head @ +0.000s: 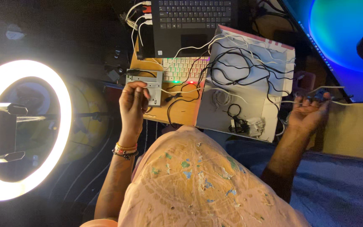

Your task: The person repeatedly picks up white USB cables from a cardboard box, untangles them, and coils them by hand. The person handles multiple cables one at a time, placing the coiled cables back into the box.

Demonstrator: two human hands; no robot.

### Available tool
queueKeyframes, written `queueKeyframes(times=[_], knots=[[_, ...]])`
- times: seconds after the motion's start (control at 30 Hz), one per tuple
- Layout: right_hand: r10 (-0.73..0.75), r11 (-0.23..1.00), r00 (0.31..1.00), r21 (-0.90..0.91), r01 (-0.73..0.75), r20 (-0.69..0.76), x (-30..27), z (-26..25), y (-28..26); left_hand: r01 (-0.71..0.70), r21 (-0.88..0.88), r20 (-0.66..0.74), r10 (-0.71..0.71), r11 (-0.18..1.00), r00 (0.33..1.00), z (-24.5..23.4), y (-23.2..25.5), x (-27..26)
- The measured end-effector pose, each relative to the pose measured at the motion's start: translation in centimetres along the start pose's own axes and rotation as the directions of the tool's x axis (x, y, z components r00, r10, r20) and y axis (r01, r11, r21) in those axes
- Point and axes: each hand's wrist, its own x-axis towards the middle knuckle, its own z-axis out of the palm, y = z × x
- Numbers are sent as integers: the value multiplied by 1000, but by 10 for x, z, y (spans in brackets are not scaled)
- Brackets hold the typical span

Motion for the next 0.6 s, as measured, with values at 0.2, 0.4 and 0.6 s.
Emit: queueKeyframes(times=[0.2,0.4,0.6], knots=[[364,931,922,67,-358,-130,-42,34,17,108,113,397,-144,988,906,26,39,-8],[553,827,833,108,-552,27,-78,51,33,107,266,446,-221,958,867,59,75,-23],[-277,779,946,-616,119,-168,-127,103,41,-59,367,567,-173,928,806,84,101,-34]])
